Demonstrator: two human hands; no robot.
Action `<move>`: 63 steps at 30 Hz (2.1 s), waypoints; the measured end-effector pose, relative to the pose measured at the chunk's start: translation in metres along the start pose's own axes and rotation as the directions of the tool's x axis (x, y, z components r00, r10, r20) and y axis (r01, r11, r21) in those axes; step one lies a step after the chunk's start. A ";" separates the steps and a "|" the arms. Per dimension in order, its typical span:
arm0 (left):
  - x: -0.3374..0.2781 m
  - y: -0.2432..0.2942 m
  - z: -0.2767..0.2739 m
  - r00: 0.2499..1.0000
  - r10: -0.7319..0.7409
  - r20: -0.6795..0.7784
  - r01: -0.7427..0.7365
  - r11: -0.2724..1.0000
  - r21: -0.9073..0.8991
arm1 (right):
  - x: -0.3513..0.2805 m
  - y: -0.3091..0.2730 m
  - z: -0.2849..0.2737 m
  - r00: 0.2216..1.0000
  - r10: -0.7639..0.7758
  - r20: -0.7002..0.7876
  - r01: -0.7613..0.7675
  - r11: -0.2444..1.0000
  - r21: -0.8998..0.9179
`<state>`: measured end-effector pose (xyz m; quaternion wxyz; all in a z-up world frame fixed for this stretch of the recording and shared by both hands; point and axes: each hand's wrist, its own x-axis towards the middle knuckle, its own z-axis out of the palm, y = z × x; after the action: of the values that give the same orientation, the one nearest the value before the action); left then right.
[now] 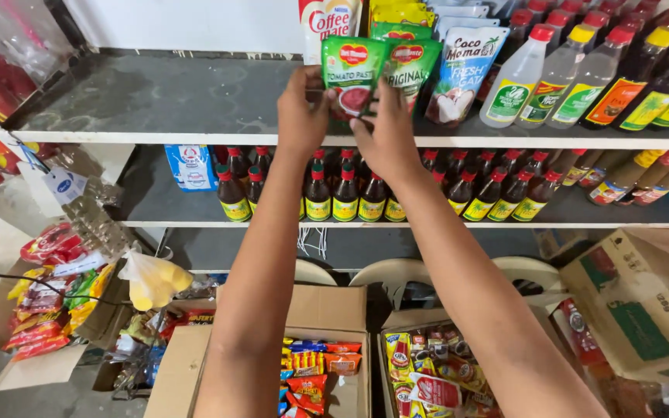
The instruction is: The recorder is taking various food product pouches, such as ketchup and coffee creamer, from cardboard boxes on the floor and organizing them onto store shelves.
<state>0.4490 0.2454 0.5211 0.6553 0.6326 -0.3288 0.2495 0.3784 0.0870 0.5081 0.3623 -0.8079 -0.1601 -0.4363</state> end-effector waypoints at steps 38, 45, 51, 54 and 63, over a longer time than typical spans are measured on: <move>0.033 -0.008 0.007 0.922 0.113 -0.372 0.048 0.917 0.397 | 0.043 0.002 0.063 0.960 0.247 0.133 -0.227 0.963 -0.146; -0.153 0.016 0.031 0.943 0.190 -0.273 -0.103 0.947 0.304 | -0.136 -0.055 0.008 0.982 0.184 0.044 -0.189 0.956 0.224; -0.415 -0.032 0.093 0.907 -0.418 0.054 0.407 0.902 0.146 | -0.377 0.005 -0.062 0.668 0.644 0.374 -0.714 0.696 0.077; -0.506 -0.030 0.128 0.758 -0.588 0.282 0.568 0.808 0.158 | -0.477 0.044 -0.130 0.437 0.770 0.465 -0.774 0.586 -0.241; -0.618 -0.030 0.212 0.086 -0.783 0.617 0.561 0.549 0.619 | -0.639 0.151 -0.298 0.024 0.939 0.344 -0.571 0.295 -0.766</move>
<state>0.0388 0.0880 0.0362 0.3589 0.8091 -0.2436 -0.3965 -0.0729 -0.1958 0.0228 0.2462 -0.9041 0.2770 0.2128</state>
